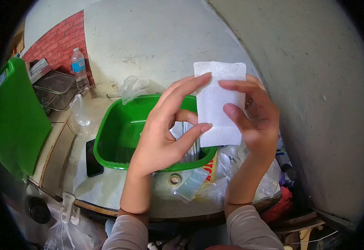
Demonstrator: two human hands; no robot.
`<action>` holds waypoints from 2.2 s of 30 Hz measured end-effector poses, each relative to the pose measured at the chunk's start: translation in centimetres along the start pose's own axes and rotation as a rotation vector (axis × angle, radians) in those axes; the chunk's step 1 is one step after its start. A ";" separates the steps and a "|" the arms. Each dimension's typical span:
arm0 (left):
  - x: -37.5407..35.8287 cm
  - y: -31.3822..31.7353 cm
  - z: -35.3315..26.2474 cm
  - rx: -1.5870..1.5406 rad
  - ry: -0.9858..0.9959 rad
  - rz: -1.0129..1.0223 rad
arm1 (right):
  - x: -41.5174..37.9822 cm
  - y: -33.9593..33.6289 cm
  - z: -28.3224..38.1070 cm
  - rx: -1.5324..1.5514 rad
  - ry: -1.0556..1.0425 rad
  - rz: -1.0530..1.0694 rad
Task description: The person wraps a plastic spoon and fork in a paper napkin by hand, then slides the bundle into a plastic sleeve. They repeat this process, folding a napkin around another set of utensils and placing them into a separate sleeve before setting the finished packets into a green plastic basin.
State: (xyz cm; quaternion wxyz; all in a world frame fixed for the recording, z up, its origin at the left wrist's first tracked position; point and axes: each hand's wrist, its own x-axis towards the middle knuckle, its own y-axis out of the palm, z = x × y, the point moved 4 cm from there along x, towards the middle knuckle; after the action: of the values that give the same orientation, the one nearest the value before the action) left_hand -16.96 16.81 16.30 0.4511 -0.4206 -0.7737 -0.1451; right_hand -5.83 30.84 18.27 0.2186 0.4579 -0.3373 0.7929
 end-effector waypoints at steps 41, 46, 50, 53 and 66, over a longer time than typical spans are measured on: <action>-0.1 -0.4 0.1 0.044 -0.035 0.025 | -0.7 -0.7 0.0 0.094 0.240 0.021; 0.0 -0.5 0.1 0.044 -0.021 0.016 | -0.5 -0.3 -0.3 0.104 0.154 0.046; -0.1 -0.6 0.1 0.047 -0.026 0.004 | -0.8 -0.8 -0.9 0.000 0.117 0.243; -0.1 -0.6 0.2 0.049 -0.034 0.013 | -0.7 -0.9 -0.8 0.029 0.161 0.248; -0.1 -0.7 0.5 0.070 -0.055 0.004 | -0.5 -1.1 0.0 -0.031 0.146 0.346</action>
State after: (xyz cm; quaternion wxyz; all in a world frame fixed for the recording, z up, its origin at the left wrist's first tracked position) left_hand -17.80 16.61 16.04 0.4444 -0.4099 -0.7895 -0.1055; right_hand -4.82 31.57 18.21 0.1098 0.3307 -0.4066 0.8445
